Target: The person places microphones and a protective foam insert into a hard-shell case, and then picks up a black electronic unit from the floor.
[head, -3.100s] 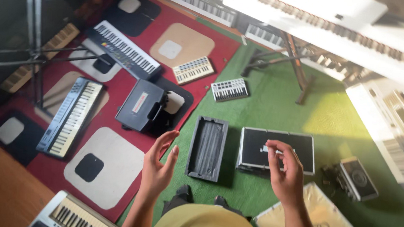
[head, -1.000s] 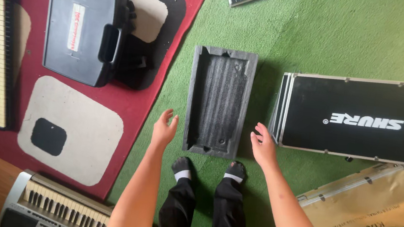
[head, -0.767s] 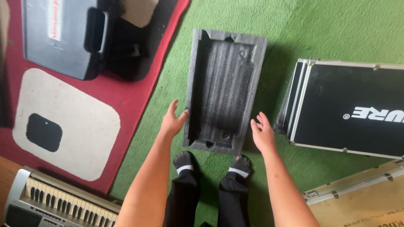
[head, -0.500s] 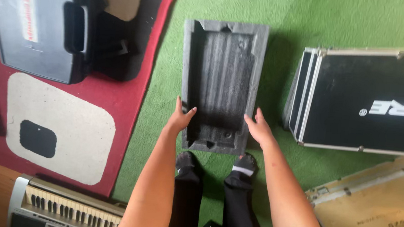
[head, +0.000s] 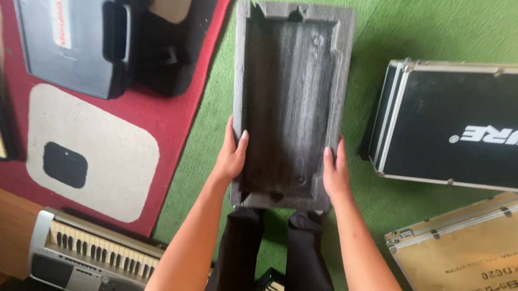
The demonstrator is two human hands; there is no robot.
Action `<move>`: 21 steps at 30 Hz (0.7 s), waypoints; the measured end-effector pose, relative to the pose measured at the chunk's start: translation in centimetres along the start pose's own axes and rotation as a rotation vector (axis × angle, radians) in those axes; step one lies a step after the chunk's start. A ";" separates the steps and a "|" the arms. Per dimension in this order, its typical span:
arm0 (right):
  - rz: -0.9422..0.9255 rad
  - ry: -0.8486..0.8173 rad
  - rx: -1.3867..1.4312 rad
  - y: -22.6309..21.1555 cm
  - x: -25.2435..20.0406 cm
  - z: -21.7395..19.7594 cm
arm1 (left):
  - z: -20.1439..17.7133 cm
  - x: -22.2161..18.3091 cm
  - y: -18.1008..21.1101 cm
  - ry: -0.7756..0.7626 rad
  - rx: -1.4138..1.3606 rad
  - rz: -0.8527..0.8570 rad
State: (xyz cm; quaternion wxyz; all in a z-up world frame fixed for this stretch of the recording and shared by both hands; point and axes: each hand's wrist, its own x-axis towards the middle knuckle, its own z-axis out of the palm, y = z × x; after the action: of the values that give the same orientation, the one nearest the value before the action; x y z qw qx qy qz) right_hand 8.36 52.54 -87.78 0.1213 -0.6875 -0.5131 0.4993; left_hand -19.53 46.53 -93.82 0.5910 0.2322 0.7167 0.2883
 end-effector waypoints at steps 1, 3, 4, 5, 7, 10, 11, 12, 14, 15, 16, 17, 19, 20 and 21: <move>-0.065 0.007 -0.022 -1.3 -0.6 -0.5 | -0.9 -0.9 1.9 0.000 -0.038 0.072; -0.059 0.003 0.032 -3.9 -2.5 -1.7 | -2.6 -4.3 5.2 -0.002 -0.114 0.204; -0.051 -0.004 0.057 -5.3 -4.0 -2.5 | -3.6 -6.1 6.8 -0.031 -0.177 0.209; -0.022 -0.005 0.044 -7.0 -5.7 -3.3 | -4.6 -8.0 8.4 -0.061 -0.245 0.215; 0.014 -0.003 0.019 -11.0 -8.6 -5.2 | -6.4 -11.8 11.9 -0.093 -0.332 0.220; 0.067 0.018 0.061 -17.4 -13.4 -8.1 | -9.3 -17.3 17.6 -0.084 -0.300 0.186; 0.061 0.008 0.100 -19.3 -15.1 -9.3 | -10.2 -19.5 19.3 -0.071 -0.239 0.139; 0.055 -0.002 0.139 -21.0 -16.9 -10.5 | -11.0 -21.9 20.9 -0.057 -0.179 0.092; 0.008 -0.025 0.203 -23.8 -20.0 -12.2 | -12.1 -26.7 23.7 -0.084 -0.346 0.145; -0.032 -0.030 0.226 -25.3 -21.2 -13.1 | -12.5 -28.2 25.3 -0.100 -0.432 0.194; -0.054 -0.049 0.269 -26.5 -22.2 -14.2 | -12.8 -29.8 26.7 -0.090 -0.447 0.224; -0.073 -0.063 0.318 -27.1 -23.4 -14.8 | -13.1 -31.4 27.6 -0.089 -0.454 0.254; -0.171 -0.085 0.464 -28.3 -24.4 -16.5 | -13.6 -33.7 28.9 -0.061 -0.474 0.243; -0.211 -0.101 0.536 -29.0 -24.7 -17.4 | -13.9 -34.8 29.3 -0.049 -0.482 0.227; -0.255 -0.117 0.488 -29.7 -24.9 -18.8 | -13.8 -35.6 29.6 -0.014 -0.525 0.279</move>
State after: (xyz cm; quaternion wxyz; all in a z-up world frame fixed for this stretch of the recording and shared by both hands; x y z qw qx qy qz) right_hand 6.86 51.65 -44.70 0.3153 -0.5381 -0.4660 0.6276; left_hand -26.36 42.14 -46.19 0.5902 0.1697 0.5748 0.5408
